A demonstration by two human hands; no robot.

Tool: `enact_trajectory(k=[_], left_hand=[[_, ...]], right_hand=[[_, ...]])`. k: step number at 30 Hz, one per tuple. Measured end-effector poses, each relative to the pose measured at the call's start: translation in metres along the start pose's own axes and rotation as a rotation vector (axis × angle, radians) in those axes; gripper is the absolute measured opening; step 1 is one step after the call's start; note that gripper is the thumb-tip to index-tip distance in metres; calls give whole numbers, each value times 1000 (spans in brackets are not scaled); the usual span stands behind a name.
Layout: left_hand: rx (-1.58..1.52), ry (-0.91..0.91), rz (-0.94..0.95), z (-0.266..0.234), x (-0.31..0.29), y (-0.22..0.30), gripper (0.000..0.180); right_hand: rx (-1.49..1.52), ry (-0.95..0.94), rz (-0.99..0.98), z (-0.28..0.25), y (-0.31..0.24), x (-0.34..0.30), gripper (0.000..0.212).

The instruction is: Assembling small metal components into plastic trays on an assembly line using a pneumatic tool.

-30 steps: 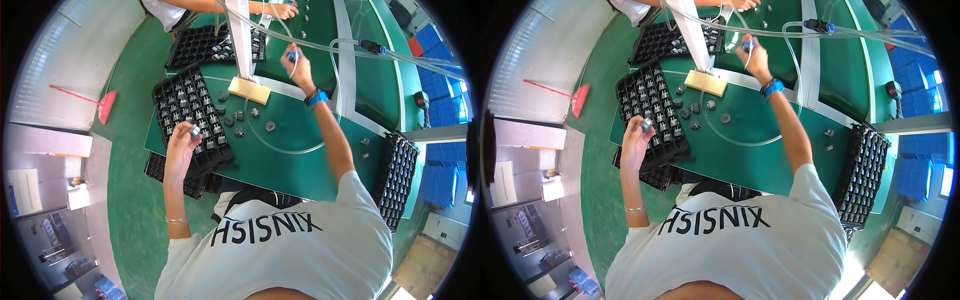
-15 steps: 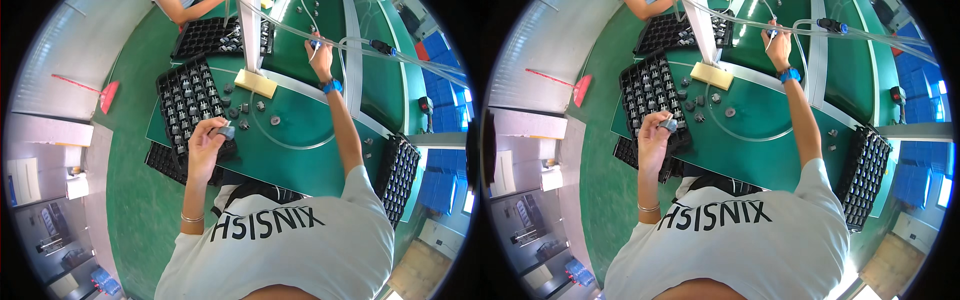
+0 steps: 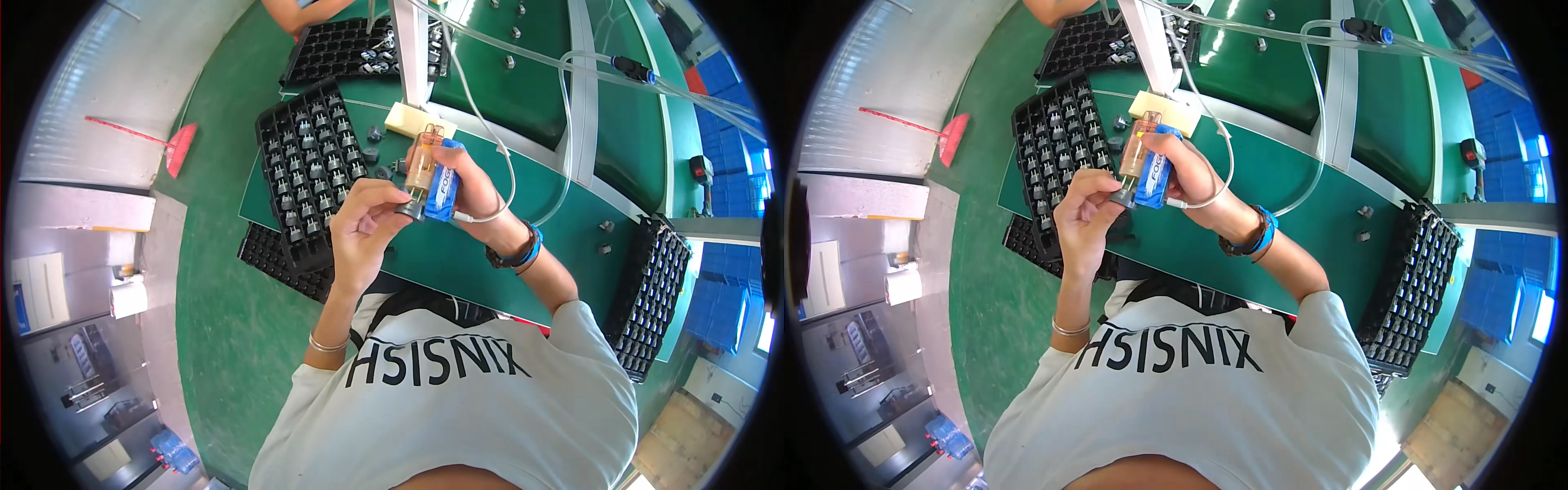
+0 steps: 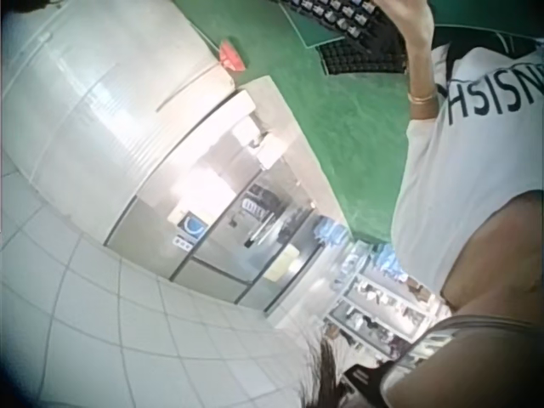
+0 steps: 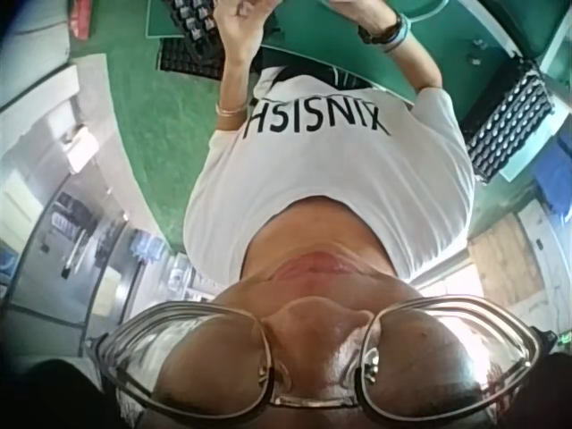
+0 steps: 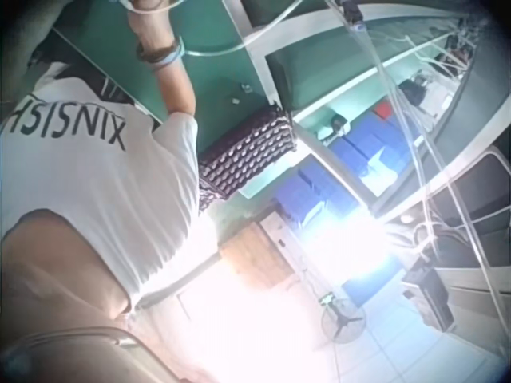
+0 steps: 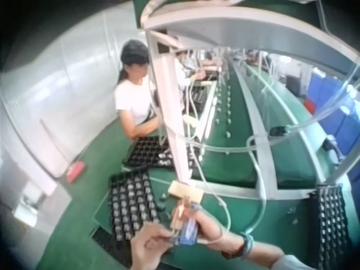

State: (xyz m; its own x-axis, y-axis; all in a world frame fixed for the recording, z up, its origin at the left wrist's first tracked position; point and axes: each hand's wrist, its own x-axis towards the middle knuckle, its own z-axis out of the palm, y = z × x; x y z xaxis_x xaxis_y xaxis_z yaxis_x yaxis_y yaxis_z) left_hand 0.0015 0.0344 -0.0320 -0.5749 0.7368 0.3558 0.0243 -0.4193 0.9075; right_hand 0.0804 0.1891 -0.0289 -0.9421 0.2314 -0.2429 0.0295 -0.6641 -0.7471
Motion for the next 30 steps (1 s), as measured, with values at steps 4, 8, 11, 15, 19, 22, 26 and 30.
enact_trajectory(k=[4, 8, 11, 15, 19, 22, 26, 30], left_hand=[[41, 31, -3, 5, -2, -2, 27], [158, 148, 16, 15, -8, -1, 30], [413, 135, 46, 11, -2, 0, 35], [695, 278, 62, -60, 38, -20, 19], [1078, 274, 67, -163, 83, -54, 19], [1244, 157, 21, -203, 106, -69, 21], [1362, 63, 3, -217, 123, -76, 20], [1479, -61, -30, -218, 130, -82, 19]], right_hand=[[-14, -7, -40, 5, 2, -6, 38], [-33, -28, -68, 6, 3, -11, 37], [34, -96, -124, -12, 12, 4, 37], [-190, 154, -374, -60, -3, 46, 29], [-972, 221, -884, -103, 8, 98, 29], [-1116, 271, -809, -85, 14, 99, 32], [-1335, 360, -610, -77, 13, 95, 36], [-1330, 315, -645, -75, 8, 89, 42]])
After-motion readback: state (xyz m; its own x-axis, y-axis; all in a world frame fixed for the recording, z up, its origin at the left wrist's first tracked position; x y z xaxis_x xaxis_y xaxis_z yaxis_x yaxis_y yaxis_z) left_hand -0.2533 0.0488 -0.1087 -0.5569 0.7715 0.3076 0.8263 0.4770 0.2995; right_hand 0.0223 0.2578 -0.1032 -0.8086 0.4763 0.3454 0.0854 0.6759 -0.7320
